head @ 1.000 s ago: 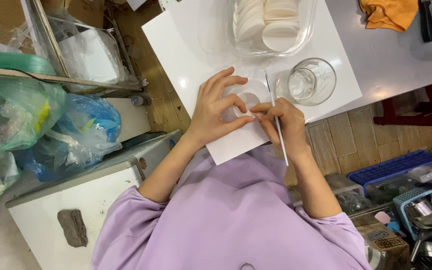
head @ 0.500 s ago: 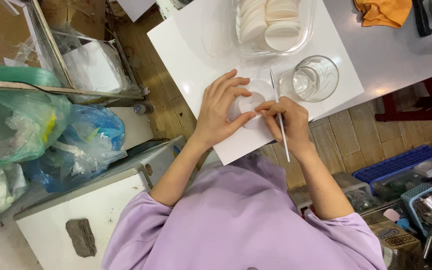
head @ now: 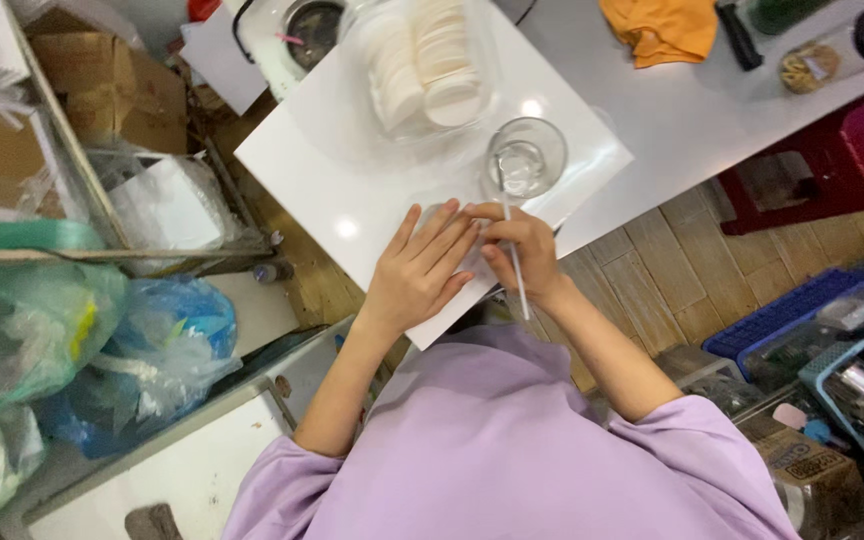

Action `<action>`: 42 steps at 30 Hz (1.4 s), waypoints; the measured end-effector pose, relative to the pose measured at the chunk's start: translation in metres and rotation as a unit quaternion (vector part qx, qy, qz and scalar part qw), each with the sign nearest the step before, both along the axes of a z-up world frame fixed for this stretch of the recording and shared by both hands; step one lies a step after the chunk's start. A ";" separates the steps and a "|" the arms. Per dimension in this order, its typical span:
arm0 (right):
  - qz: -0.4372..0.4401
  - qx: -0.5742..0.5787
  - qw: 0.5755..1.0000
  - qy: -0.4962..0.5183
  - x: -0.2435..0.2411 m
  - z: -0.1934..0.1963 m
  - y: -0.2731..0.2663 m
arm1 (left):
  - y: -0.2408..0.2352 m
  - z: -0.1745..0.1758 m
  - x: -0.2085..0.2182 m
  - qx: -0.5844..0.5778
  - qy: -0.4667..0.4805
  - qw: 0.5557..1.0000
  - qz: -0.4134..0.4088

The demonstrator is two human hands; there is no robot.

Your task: The person assembles a flower-shaped decorative item by placing small white circular pieces into a white plastic mold and pressing them with a thin white stick. The person repeatedly dips the stick into a glass of water and continues to press and adjust the pieces until the assembly is complete.

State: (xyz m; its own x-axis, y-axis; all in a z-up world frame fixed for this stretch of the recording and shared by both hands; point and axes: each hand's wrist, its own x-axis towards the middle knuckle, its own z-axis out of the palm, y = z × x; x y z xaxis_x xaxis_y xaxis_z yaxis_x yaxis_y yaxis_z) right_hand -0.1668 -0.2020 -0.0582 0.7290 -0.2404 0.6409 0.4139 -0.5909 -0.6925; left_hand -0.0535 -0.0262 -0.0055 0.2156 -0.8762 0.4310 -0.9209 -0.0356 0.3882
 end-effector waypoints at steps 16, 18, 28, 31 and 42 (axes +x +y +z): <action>-0.022 -0.152 0.987 -0.055 0.000 0.017 -0.008 | 0.001 0.005 -0.013 -0.024 -0.018 0.999 0.033; -0.038 -0.193 0.978 -0.064 0.000 0.019 -0.007 | 0.014 0.007 -0.005 -0.024 0.031 0.999 0.018; -0.207 -0.111 0.971 -0.046 -0.012 0.005 0.046 | 0.017 -0.001 0.029 -0.019 0.064 0.995 -0.079; -0.242 -0.037 0.969 -0.016 -0.013 0.000 0.057 | 0.018 0.000 0.032 -0.010 0.100 0.992 -0.076; -0.248 -0.124 0.960 -0.044 -0.014 -0.008 0.053 | 0.015 0.001 0.031 -0.026 0.159 0.985 -0.057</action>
State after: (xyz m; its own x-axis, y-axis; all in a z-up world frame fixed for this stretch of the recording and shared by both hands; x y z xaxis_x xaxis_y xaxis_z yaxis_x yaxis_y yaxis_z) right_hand -0.1809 -0.1486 -0.0659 0.5046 -0.3755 0.7774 0.0900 -0.8727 -0.4799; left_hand -0.0225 -0.0112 -0.0046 0.2485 -0.8812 0.4021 -0.7498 0.0878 0.6558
